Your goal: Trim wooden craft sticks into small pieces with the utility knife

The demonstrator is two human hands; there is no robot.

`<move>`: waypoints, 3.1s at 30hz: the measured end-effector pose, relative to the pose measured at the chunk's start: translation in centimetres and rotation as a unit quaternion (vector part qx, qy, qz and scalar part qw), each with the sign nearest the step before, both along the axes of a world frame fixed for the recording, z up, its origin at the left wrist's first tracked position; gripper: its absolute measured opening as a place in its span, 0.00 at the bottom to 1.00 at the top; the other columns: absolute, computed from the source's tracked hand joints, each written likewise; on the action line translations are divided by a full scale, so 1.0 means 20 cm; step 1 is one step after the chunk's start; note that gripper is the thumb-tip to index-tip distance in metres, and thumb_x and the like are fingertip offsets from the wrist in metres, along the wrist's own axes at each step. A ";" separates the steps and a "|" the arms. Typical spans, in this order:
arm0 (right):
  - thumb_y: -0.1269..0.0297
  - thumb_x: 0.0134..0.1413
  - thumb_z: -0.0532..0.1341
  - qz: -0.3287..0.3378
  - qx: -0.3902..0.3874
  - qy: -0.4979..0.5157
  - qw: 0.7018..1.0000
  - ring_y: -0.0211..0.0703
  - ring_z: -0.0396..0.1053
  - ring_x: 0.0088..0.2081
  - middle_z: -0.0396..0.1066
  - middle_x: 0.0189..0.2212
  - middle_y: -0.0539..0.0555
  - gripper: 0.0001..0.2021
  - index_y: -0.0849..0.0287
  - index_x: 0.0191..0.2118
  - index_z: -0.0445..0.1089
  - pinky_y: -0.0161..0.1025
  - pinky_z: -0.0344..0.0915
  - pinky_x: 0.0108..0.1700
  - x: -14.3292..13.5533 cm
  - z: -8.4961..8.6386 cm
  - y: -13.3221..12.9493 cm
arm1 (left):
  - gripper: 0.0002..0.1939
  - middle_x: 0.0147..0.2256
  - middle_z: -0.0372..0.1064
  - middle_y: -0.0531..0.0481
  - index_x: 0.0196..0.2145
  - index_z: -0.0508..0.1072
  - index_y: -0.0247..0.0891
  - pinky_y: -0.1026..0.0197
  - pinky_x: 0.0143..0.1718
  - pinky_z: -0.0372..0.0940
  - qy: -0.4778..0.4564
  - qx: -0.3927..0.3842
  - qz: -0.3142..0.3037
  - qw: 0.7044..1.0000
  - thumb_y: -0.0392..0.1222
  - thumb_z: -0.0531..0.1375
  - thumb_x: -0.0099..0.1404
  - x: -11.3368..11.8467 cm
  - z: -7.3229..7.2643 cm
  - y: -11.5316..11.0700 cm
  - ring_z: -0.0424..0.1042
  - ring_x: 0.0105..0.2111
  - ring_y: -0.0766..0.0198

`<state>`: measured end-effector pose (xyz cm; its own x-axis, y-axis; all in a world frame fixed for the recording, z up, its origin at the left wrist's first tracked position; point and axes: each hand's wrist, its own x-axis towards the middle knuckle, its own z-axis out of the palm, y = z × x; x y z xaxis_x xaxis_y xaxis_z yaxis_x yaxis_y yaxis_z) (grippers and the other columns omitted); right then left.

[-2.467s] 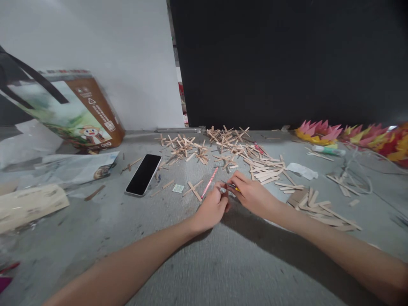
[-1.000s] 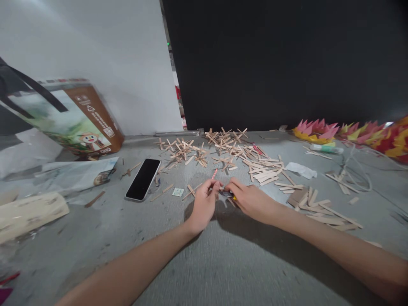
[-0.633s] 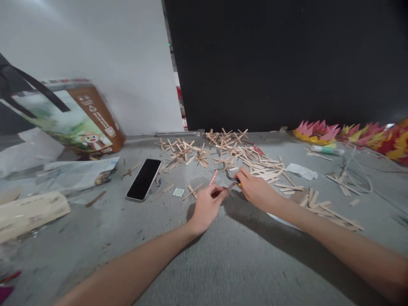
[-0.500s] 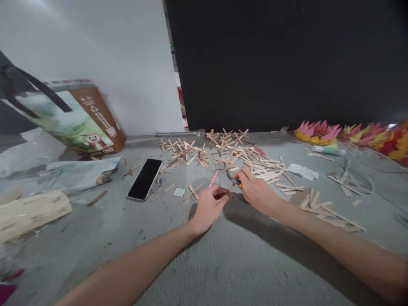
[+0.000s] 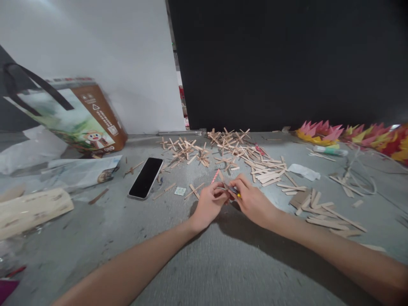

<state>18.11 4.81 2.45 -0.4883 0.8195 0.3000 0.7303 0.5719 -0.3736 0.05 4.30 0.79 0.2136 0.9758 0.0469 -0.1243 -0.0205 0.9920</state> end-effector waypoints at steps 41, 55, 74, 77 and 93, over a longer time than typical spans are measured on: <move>0.49 0.58 0.67 -0.060 -0.199 0.349 0.914 0.41 0.66 0.29 0.71 0.27 0.50 0.16 0.59 0.36 0.74 0.38 0.63 0.34 0.11 -0.08 0.10 | 0.14 0.34 0.79 0.47 0.35 0.81 0.35 0.60 0.39 0.61 0.197 0.061 0.007 0.978 0.44 0.57 0.70 -0.02 0.02 -0.01 0.72 0.35 0.59; 0.50 0.60 0.66 0.007 -0.275 0.340 0.899 0.38 0.65 0.25 0.69 0.24 0.47 0.15 0.59 0.38 0.71 0.37 0.63 0.30 0.11 -0.08 0.09 | 0.19 0.23 0.60 0.56 0.31 0.74 0.36 0.64 0.29 0.53 0.081 0.010 0.121 0.989 0.55 0.60 0.70 -0.02 0.00 0.01 0.58 0.25 0.67; 0.47 0.75 0.49 0.145 0.069 0.147 0.976 0.41 0.63 0.25 0.68 0.27 0.48 0.22 0.54 0.63 0.64 0.38 0.63 0.33 0.31 -0.06 0.13 | 0.13 0.31 0.71 0.54 0.46 0.59 0.41 0.60 0.31 0.69 -0.048 0.011 -0.045 0.998 0.51 0.57 0.76 0.01 0.00 -0.03 0.72 0.25 0.65; 0.58 0.77 0.48 0.142 0.103 0.115 0.978 0.43 0.69 0.33 0.72 0.35 0.54 0.21 0.53 0.69 0.61 0.40 0.67 0.38 0.29 -0.04 0.15 | 0.13 0.28 0.67 0.57 0.51 0.60 0.40 0.64 0.30 0.63 -0.024 0.026 -0.032 0.999 0.50 0.55 0.77 0.00 0.00 -0.03 0.67 0.24 0.68; 0.63 0.73 0.58 0.168 0.057 0.128 0.976 0.42 0.69 0.37 0.70 0.41 0.55 0.21 0.48 0.68 0.67 0.40 0.70 0.38 0.23 -0.08 0.14 | 0.21 0.26 0.51 0.58 0.33 0.65 0.38 0.65 0.27 0.50 -0.025 -0.024 -0.025 0.999 0.59 0.58 0.71 -0.01 -0.02 0.00 0.52 0.25 0.70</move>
